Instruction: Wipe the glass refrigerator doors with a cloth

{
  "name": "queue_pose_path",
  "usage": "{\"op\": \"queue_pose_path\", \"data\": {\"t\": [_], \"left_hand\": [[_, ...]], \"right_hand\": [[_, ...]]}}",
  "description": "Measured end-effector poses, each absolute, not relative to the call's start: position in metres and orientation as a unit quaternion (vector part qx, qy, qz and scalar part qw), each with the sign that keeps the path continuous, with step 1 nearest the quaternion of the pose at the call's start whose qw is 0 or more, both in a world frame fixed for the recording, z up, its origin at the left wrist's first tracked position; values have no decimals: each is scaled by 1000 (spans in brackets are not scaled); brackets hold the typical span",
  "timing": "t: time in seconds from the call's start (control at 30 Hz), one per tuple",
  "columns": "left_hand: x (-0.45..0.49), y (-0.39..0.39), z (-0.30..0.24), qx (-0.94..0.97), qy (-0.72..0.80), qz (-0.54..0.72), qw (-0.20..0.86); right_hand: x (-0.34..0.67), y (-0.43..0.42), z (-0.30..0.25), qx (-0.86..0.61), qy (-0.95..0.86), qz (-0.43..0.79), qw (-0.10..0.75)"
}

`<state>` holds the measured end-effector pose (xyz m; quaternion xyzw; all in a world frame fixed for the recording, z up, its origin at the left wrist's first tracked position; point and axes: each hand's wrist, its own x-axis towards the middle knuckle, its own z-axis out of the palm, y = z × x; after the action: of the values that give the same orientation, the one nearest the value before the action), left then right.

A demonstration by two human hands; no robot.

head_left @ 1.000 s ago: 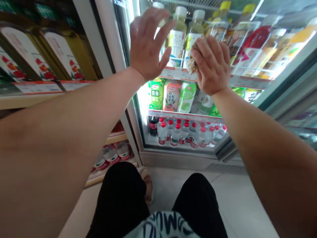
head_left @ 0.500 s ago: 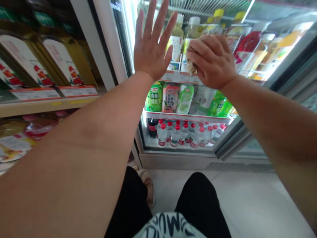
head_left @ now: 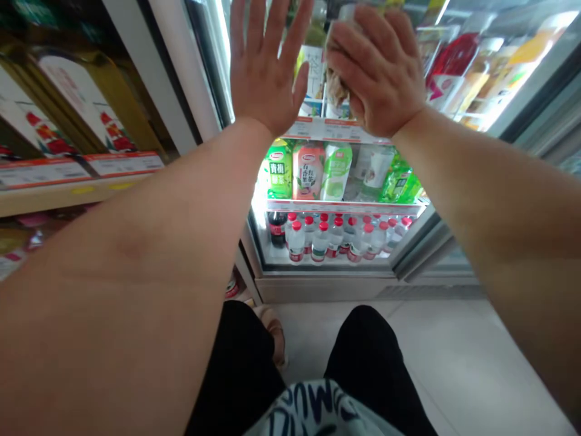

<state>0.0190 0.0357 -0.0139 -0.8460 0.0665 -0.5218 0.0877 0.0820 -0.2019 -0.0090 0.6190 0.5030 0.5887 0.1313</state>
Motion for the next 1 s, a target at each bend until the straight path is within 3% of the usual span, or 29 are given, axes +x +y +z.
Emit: {"op": "queue_pose_path", "data": {"t": [0.13, 0.2, 0.4, 0.6, 0.73, 0.8, 0.9, 1.0], "left_hand": [[17, 37, -17, -838, 89, -532, 84], [16, 37, -17, -833, 87, -538, 90], [18, 39, -18, -822, 85, -551, 114], [6, 30, -15, -858, 37, -500, 112], [6, 28, -15, -852, 41, -511, 108], [8, 30, -16, -847, 42, -516, 120], [9, 33, -16, -847, 41, -515, 123], [8, 34, -17, -844, 69, -525, 89]], "right_hand": [[92, -198, -10, 651, 324, 684, -55], [94, -196, -12, 656, 263, 700, -96], [88, -198, -18, 601, 462, 642, 109], [91, -196, -20, 620, 300, 719, -93], [89, -198, -22, 609, 436, 661, 43], [88, -198, -22, 614, 439, 655, 32], [89, -198, -23, 619, 363, 695, -54], [89, -198, -24, 616, 415, 670, 3]]}}
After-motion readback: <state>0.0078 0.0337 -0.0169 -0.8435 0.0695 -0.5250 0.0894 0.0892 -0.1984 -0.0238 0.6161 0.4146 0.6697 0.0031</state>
